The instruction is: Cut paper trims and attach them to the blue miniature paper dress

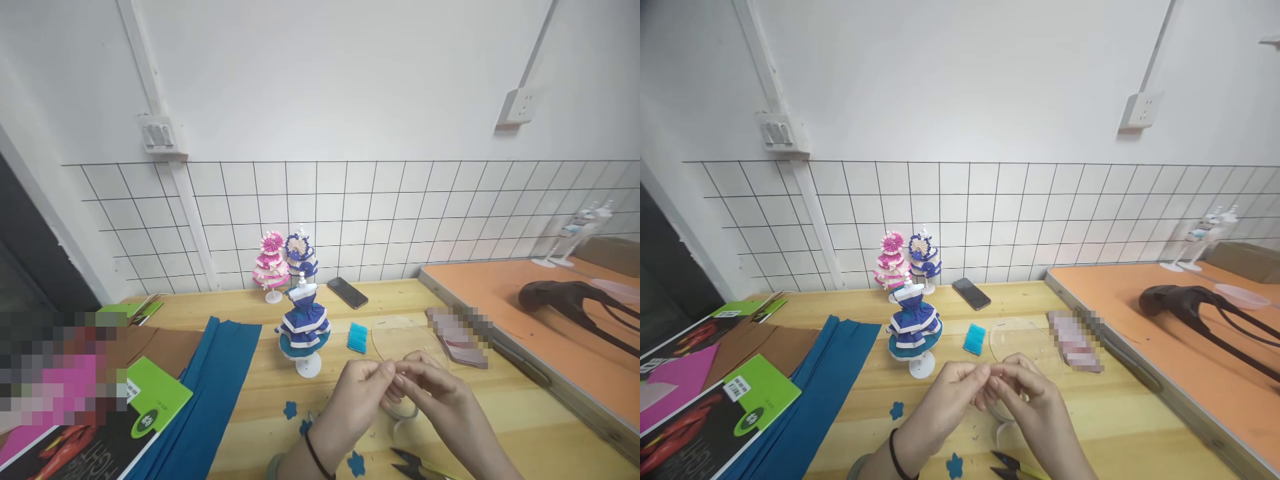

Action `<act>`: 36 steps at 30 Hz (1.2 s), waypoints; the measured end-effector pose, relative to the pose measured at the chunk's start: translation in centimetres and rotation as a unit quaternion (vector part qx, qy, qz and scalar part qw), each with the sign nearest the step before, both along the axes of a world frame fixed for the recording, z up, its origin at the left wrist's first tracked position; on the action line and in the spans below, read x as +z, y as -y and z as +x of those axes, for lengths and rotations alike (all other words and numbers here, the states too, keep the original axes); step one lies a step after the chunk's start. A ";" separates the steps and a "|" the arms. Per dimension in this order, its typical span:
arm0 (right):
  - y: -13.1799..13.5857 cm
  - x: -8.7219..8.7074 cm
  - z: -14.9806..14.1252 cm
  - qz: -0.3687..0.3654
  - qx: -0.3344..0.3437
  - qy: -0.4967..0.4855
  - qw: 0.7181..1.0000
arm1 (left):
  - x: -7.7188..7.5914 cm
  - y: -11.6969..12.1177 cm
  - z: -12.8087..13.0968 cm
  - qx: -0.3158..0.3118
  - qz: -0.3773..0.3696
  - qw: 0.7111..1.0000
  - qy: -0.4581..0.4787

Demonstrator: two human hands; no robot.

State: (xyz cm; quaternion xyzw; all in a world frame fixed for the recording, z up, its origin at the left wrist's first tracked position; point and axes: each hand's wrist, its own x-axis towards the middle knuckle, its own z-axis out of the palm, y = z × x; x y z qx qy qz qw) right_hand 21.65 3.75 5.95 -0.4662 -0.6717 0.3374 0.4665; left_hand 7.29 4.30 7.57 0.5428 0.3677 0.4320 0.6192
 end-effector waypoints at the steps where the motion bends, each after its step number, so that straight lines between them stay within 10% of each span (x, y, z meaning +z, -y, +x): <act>1: 0.0 0.1 0.1 -0.033 0.013 -0.020 0.999 | 0.0 0.0 0.0 0.001 0.011 1.000 -0.002; 15: 0.6 0.9 -0.2 -0.122 0.068 -0.098 0.985 | 0.5 0.5 -0.1 -0.059 0.011 0.998 -0.006; 36: 1.3 1.7 -0.2 -0.016 -0.046 0.038 0.998 | 1.3 0.2 -0.8 -0.023 0.020 0.999 -0.024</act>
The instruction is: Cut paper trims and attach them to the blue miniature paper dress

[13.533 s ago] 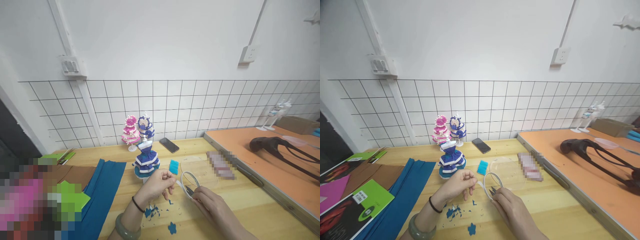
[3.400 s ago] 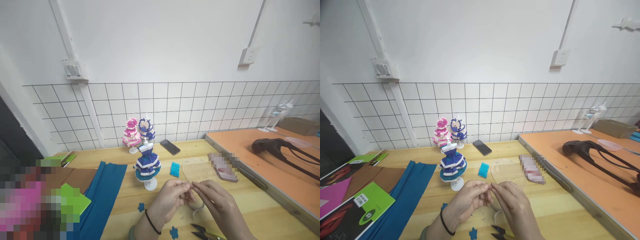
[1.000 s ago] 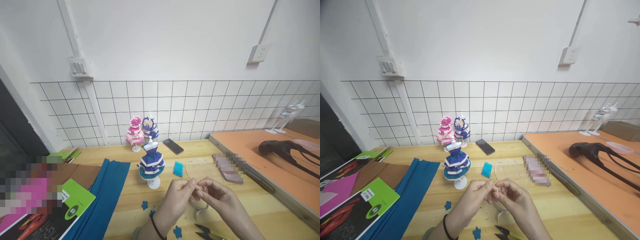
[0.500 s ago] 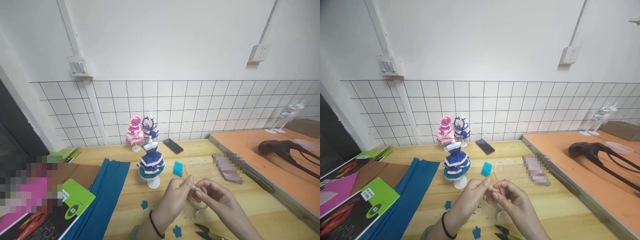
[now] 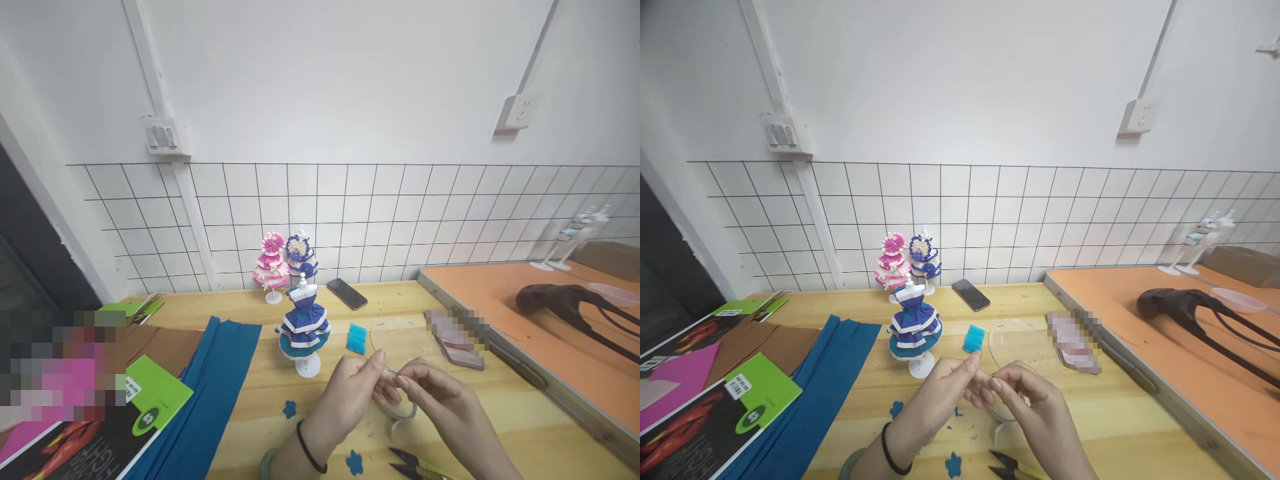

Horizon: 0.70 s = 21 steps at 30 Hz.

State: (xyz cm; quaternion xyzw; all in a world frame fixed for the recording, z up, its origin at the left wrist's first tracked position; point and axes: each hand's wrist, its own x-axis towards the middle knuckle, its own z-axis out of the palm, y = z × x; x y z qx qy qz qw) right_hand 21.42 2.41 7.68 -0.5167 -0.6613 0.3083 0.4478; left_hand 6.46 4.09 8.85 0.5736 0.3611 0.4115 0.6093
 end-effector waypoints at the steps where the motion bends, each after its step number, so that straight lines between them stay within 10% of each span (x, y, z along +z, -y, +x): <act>1: 0.0 0.1 0.0 -0.003 -0.003 -0.004 1.000 | 0.0 0.0 0.0 0.003 0.000 1.000 -0.001; 21: -1.4 0.2 -2.6 -0.077 0.019 -0.136 0.988 | 1.9 0.3 -5.4 0.024 0.062 0.986 -0.154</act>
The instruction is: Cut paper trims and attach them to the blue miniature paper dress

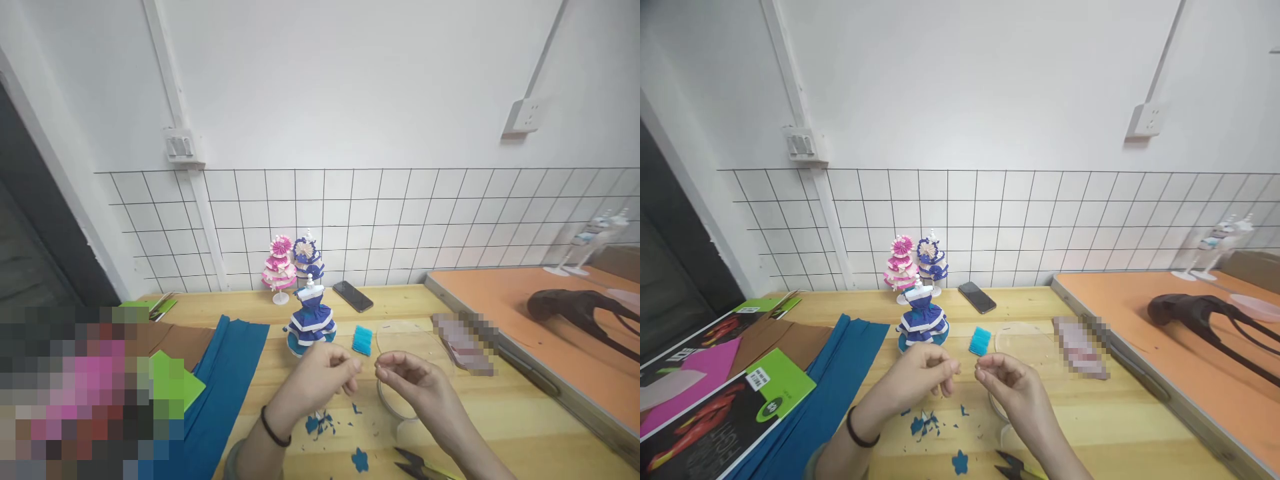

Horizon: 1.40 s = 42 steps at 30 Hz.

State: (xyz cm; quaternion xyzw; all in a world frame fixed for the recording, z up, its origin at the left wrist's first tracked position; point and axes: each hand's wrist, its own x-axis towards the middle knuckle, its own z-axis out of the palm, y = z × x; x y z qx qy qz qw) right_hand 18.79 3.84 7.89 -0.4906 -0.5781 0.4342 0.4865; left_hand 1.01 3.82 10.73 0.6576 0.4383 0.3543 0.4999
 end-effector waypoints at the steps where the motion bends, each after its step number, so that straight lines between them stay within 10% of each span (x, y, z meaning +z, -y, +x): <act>1: -0.2 0.3 -0.4 0.002 0.003 0.004 1.000 | 0.6 0.0 -0.7 0.013 0.008 1.000 0.009; 5: -1.0 1.4 -1.9 0.047 0.027 0.020 0.998 | 2.4 -0.5 -2.9 0.183 0.119 0.976 0.007; 11: -2.5 2.4 -4.2 0.154 0.041 0.053 0.986 | 2.9 -2.4 -4.1 0.388 0.378 0.837 -0.075; 20: -4.0 3.5 -7.1 0.247 0.081 0.003 0.965 | 1.6 -4.8 -3.6 0.253 0.299 0.920 0.033; 42: -5.3 0.1 -8.2 0.321 0.066 0.188 0.926 | 1.3 -4.8 -3.9 0.228 0.331 0.916 0.019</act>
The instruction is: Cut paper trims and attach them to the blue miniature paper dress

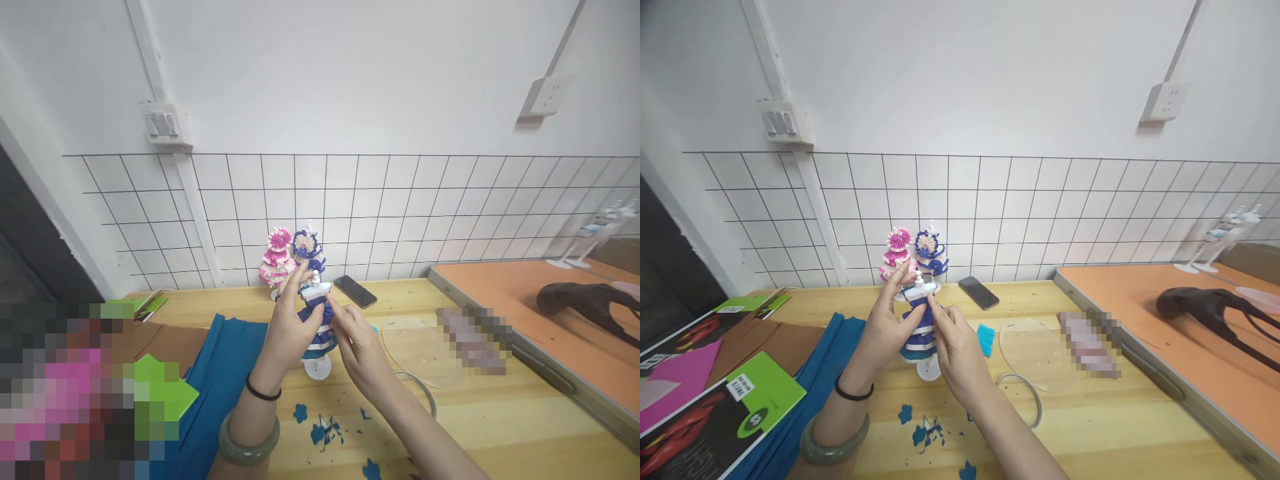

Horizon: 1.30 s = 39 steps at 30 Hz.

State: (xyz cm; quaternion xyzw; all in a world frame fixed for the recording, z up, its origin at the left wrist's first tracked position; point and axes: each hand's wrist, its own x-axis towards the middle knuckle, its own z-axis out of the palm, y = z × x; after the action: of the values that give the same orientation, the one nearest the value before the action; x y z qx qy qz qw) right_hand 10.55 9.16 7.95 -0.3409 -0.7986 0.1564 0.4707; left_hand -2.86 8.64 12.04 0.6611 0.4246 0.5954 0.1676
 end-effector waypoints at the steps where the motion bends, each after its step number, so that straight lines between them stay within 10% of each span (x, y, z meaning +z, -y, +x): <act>1: 0.0 0.0 0.0 0.002 -0.002 0.003 1.000 | 0.0 0.0 0.0 0.002 0.001 1.000 -0.005; 29: -0.6 -0.1 0.3 0.139 -0.188 0.205 0.951 | -0.2 -0.7 -0.3 0.022 0.044 0.994 -0.098; 39: -0.3 0.0 0.1 0.069 -0.084 0.088 0.990 | 0.0 -0.5 0.0 0.034 0.043 0.996 -0.069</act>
State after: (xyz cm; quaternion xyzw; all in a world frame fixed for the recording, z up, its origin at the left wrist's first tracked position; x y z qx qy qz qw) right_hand 10.66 9.50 7.95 -0.3859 -0.8141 0.0300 0.4329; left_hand -2.88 9.10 12.00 0.6921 0.4317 0.5716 0.0889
